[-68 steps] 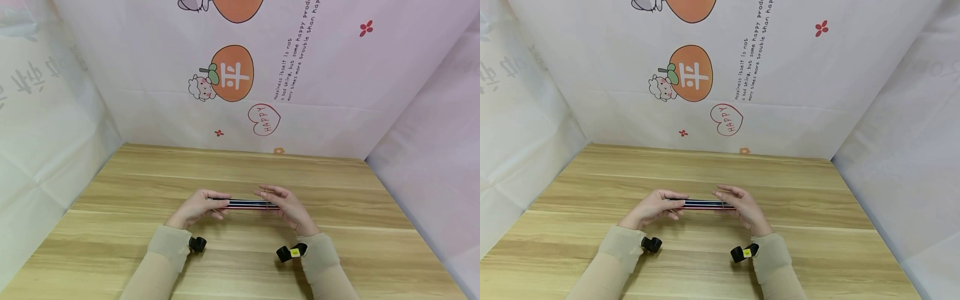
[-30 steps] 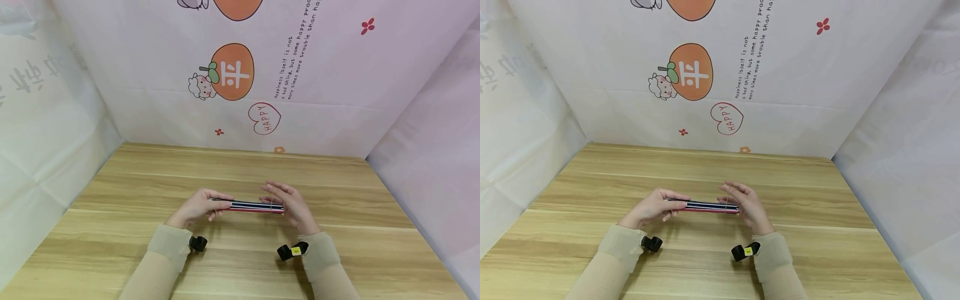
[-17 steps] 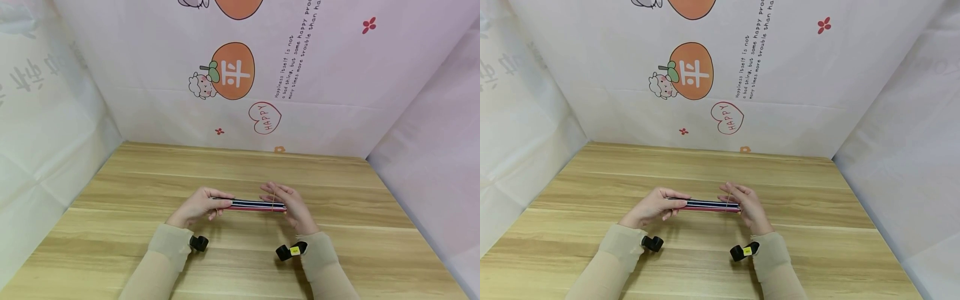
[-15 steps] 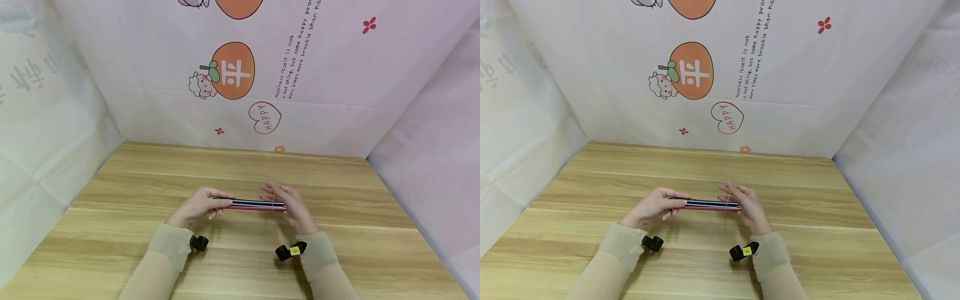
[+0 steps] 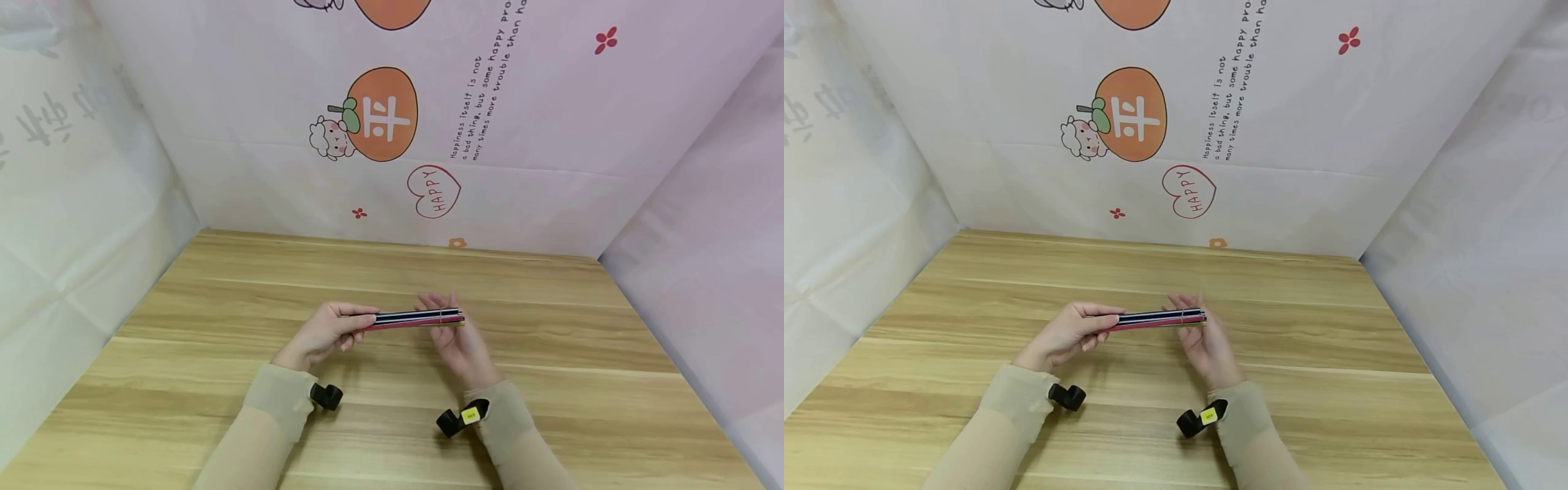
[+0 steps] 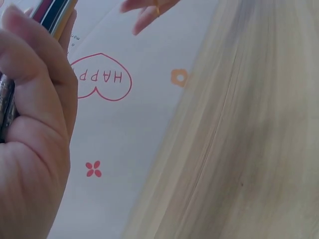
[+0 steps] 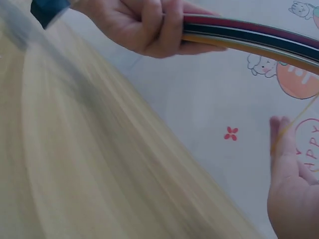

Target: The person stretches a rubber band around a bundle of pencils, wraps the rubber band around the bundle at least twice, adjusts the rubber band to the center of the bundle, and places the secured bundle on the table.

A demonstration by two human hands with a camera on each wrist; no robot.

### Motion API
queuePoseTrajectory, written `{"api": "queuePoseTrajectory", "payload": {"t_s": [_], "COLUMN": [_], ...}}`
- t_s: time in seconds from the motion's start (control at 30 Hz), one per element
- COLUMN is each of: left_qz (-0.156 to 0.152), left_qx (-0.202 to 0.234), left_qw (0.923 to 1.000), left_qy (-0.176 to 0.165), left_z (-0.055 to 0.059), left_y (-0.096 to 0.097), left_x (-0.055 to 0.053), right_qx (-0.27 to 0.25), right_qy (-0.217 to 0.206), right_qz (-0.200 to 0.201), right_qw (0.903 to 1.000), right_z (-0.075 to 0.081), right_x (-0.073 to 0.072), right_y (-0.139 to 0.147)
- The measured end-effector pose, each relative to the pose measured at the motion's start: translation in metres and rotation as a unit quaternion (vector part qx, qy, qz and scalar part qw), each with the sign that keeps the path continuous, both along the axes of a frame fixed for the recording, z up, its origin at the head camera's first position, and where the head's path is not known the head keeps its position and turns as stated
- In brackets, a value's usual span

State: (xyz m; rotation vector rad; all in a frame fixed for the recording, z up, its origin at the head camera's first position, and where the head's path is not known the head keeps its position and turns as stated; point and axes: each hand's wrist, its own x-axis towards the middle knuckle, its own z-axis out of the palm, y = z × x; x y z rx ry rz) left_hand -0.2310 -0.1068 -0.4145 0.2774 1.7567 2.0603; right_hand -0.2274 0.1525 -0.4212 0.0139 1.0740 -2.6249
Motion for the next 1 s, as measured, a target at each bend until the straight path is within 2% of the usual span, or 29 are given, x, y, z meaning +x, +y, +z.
{"api": "queuePoseTrajectory", "payload": {"t_s": [0.1, 0.2, 0.33, 0.4, 0.57, 0.7, 0.87, 1.0], "left_qz": [0.015, 0.031, 0.049, 0.057, 0.067, 0.075, 0.085, 0.091], "left_qx": [0.015, 0.029, 0.04, 0.044, 0.058, 0.082, 0.097, 0.08], "left_qw": [0.9998, 0.9989, 0.9974, 0.9968, 0.9951, 0.9924, 0.9897, 0.9908], "left_qy": [-0.007, -0.017, -0.032, -0.036, -0.044, -0.055, -0.062, -0.059], "left_z": [-0.001, -0.001, -0.001, -0.001, 0.0, 0.002, 0.006, 0.009], "left_y": [0.001, 0.002, 0.004, 0.004, 0.006, 0.008, 0.008, 0.007], "left_x": [-0.001, -0.001, -0.001, -0.001, 0.0, 0.001, 0.001, 0.002], "right_qx": [-0.072, -0.112, -0.115, -0.118, -0.094, -0.046, 0.01, 0.043], "right_qy": [-0.011, 0.024, 0.071, 0.08, 0.124, 0.177, 0.234, 0.281], "right_qz": [-0.007, -0.003, -0.012, -0.019, -0.064, -0.099, -0.126, -0.136], "right_qw": [0.9973, 0.9934, 0.9907, 0.9896, 0.9857, 0.9782, 0.9638, 0.949], "right_z": [-0.006, -0.013, -0.018, -0.017, -0.014, -0.013, -0.01, -0.006], "right_x": [0.002, 0.003, 0.004, 0.005, 0.008, 0.008, 0.007, 0.006], "right_y": [-0.005, -0.008, -0.012, -0.013, -0.015, -0.016, -0.014, -0.01]}}
